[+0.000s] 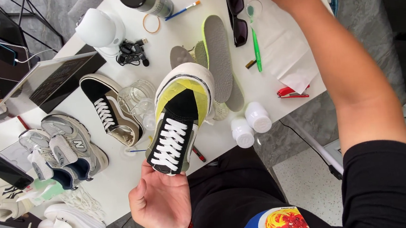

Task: Repairing a sneaker by applying adhesive and masking tape to the sole.

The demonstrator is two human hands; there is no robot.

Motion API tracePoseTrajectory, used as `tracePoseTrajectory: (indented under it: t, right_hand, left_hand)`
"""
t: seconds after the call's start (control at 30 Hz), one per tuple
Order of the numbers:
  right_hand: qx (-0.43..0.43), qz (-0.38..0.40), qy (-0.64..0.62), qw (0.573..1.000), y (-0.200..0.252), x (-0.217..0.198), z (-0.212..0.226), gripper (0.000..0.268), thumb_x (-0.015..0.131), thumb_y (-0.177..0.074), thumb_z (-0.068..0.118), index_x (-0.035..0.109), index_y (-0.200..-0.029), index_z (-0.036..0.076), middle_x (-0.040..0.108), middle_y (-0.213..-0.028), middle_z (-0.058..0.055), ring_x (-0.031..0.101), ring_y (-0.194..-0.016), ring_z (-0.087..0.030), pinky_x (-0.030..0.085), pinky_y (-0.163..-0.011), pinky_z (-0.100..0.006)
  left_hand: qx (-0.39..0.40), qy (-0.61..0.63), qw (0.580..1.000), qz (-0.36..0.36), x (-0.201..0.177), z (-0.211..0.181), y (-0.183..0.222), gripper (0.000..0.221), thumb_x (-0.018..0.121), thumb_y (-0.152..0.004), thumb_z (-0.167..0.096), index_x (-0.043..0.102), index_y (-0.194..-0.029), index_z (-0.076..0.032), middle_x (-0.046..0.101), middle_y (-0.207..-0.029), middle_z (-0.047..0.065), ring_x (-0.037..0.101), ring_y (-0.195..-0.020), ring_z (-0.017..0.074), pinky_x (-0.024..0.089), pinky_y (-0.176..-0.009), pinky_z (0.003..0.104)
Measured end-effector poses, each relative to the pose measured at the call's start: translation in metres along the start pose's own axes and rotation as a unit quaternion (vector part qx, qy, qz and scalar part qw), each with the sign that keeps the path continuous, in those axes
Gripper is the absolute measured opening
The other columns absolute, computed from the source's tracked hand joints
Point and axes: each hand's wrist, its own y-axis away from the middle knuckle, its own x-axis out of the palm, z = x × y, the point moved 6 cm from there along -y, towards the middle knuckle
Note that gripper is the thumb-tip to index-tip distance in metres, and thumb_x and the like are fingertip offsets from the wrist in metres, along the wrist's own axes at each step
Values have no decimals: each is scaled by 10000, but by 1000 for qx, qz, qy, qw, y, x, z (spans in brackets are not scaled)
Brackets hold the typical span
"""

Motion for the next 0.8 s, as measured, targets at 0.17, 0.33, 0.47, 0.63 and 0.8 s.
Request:
tracePoseTrajectory:
  t: [0.17, 0.33, 0.47, 0.63, 0.8]
  right_hand:
    - [-13, -217, -47, 975, 70, -58, 51, 270, 826, -886, 103, 714, -1127, 50, 686, -1167, -132, 656, -1074, -332, 542, -932, -448]
    - [9, -135, -227, 964, 51, -54, 84, 611, 872, -809, 148, 640, -1347, -22, 627, -1182, -189, 629, -1022, -367, 538, -868, -445]
    - [3, -98, -217, 971, 16, -27, 89, 480, 878, -848, 123, 679, -1277, 39, 654, -1206, -136, 656, -1062, -358, 552, -913, -431]
    - [2, -133, -215, 967, -15, -27, 114, 500, 883, -841, 115, 688, -1297, 56, 646, -1219, -138, 657, -1066, -365, 549, -910, -437]
    - [9, -165, -230, 959, -14, -55, 120, 603, 898, -787, 127, 659, -1332, 28, 627, -1196, -171, 649, -1027, -378, 544, -866, -444]
  left_hand:
    - [-4, 7, 1000, -3, 2, -2, -1, 645, 655, -903, -301, 426, -1376, 73, 530, -1441, 236, 508, -1376, 326, 365, -1164, 466]
    - [-9, 13, 1000, 6, 10, -1, -6, 615, 651, -906, -292, 436, -1369, 52, 536, -1433, 223, 510, -1367, 316, 371, -1155, 463]
    - [-13, 34, 999, 18, 3, -1, -3, 567, 651, -927, -275, 449, -1352, 41, 543, -1423, 217, 516, -1353, 307, 382, -1139, 452]
    - [2, 46, 999, 9, -6, -7, 0, 565, 658, -936, -272, 455, -1346, 58, 547, -1417, 227, 519, -1348, 305, 379, -1149, 442]
    - [8, 36, 999, -3, -8, -11, 2, 600, 662, -911, -286, 450, -1346, 67, 545, -1417, 236, 518, -1355, 310, 372, -1163, 451]
